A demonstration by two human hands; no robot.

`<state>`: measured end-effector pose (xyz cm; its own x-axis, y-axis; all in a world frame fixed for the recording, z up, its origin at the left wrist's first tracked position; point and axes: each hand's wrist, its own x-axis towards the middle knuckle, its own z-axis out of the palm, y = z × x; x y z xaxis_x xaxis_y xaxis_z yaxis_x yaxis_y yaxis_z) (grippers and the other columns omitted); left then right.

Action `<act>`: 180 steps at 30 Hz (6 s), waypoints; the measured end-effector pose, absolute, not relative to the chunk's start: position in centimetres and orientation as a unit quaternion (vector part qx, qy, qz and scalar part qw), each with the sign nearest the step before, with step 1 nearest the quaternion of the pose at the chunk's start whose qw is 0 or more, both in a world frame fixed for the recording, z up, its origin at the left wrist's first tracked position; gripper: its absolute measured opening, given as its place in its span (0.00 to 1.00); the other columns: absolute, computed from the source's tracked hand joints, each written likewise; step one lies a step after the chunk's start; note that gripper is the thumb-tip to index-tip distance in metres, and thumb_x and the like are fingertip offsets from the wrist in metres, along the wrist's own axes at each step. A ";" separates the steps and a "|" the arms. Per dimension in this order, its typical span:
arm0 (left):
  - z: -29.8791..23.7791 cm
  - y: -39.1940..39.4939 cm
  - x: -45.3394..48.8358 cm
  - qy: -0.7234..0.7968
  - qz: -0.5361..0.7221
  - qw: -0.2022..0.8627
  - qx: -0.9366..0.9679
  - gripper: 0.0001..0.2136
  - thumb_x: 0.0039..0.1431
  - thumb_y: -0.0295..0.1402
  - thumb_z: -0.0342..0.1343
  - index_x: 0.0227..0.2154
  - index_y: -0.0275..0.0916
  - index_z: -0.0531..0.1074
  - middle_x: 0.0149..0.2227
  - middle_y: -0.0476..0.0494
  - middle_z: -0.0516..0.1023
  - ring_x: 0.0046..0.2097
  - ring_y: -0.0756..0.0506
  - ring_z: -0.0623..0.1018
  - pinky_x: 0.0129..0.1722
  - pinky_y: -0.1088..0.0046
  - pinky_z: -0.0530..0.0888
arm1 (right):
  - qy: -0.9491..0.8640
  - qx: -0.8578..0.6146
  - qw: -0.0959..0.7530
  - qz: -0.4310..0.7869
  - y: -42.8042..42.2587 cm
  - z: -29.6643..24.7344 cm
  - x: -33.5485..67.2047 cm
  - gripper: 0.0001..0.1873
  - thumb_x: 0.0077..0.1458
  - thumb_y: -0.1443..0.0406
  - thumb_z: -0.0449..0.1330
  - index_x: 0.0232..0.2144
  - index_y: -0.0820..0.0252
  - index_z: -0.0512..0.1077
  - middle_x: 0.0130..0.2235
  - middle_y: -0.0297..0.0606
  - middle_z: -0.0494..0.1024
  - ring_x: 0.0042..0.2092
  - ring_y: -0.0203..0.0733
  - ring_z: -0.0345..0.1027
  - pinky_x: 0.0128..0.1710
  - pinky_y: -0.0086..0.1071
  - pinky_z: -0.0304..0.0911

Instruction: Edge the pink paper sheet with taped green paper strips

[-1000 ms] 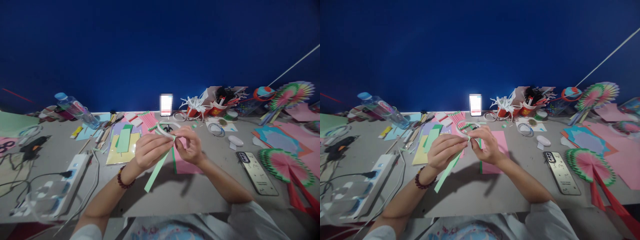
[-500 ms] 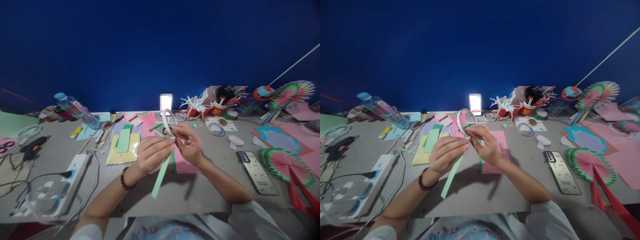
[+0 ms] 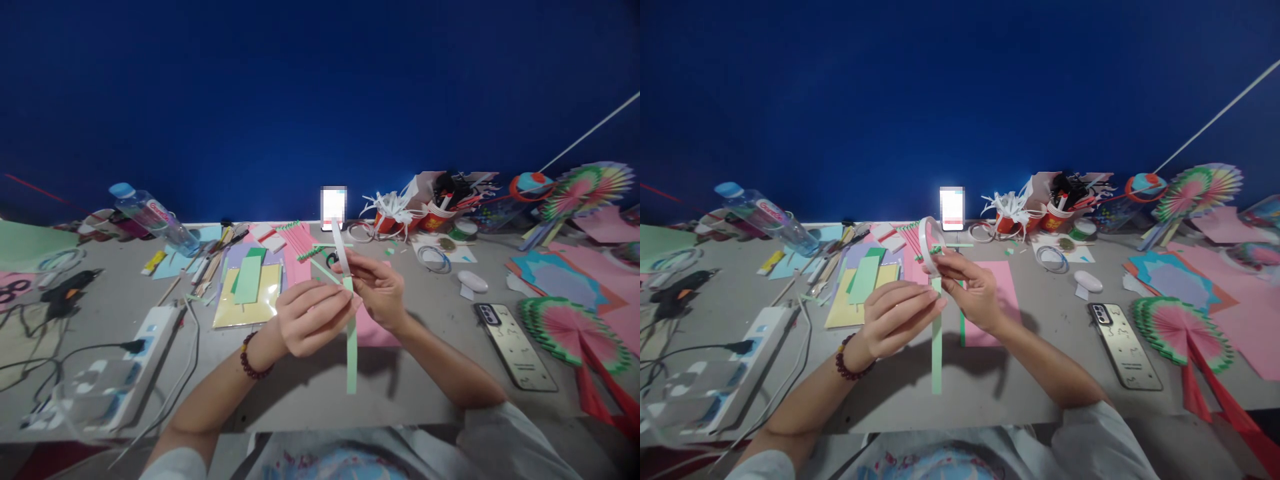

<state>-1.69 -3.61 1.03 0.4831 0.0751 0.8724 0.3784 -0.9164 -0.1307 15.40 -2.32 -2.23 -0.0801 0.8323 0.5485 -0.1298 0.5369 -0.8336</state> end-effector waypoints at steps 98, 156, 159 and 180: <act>0.4 -1.4 0.7 -0.340 -0.467 -0.730 -0.366 0.15 0.44 0.31 0.65 0.34 0.37 0.67 0.20 0.56 0.69 0.19 0.55 0.67 0.20 0.79 0.65 | -0.786 -0.303 0.536 -0.046 0.2 -1.8 15.8 0.08 0.58 0.72 0.57 0.35 0.54 0.72 0.37 0.35 0.83 0.39 0.39 0.76 0.52 0.44 0.63; -1.7 1.5 -0.5 -0.430 -0.562 -0.508 -0.491 0.11 0.46 0.40 0.67 0.27 0.37 0.79 0.42 0.42 0.76 0.33 0.52 0.75 0.28 0.77 0.73 | -0.695 -0.452 0.408 0.383 3.4 -3.4 17.6 0.15 0.58 0.56 0.56 0.29 0.60 0.73 0.27 0.34 0.77 0.27 0.35 0.67 0.28 0.29 0.63; -1.5 1.4 -0.6 -0.446 -0.540 -0.528 -0.480 0.13 0.48 0.43 0.66 0.31 0.38 0.80 0.36 0.42 0.80 0.30 0.51 0.75 0.28 0.76 0.75 | -0.734 -0.548 0.324 0.236 5.1 -5.1 18.9 0.12 0.58 0.60 0.56 0.26 0.60 0.73 0.28 0.35 0.77 0.30 0.37 0.67 0.33 0.31 0.60; -1.2 1.5 -1.2 -0.458 -0.519 -0.523 -0.498 0.17 0.51 0.47 0.62 0.26 0.36 0.76 0.30 0.45 0.78 0.28 0.50 0.78 0.25 0.77 0.73 | -0.732 -0.636 0.201 0.143 6.2 -10.4 18.4 0.05 0.53 0.70 0.54 0.29 0.58 0.70 0.37 0.39 0.73 0.37 0.40 0.65 0.35 0.30 0.56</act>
<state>-1.18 1.55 -1.18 0.0423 0.9984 0.0380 -0.0867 -0.0342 0.9956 18.37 6.17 -10.43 -0.1112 0.9875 0.1121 0.8724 0.1510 -0.4649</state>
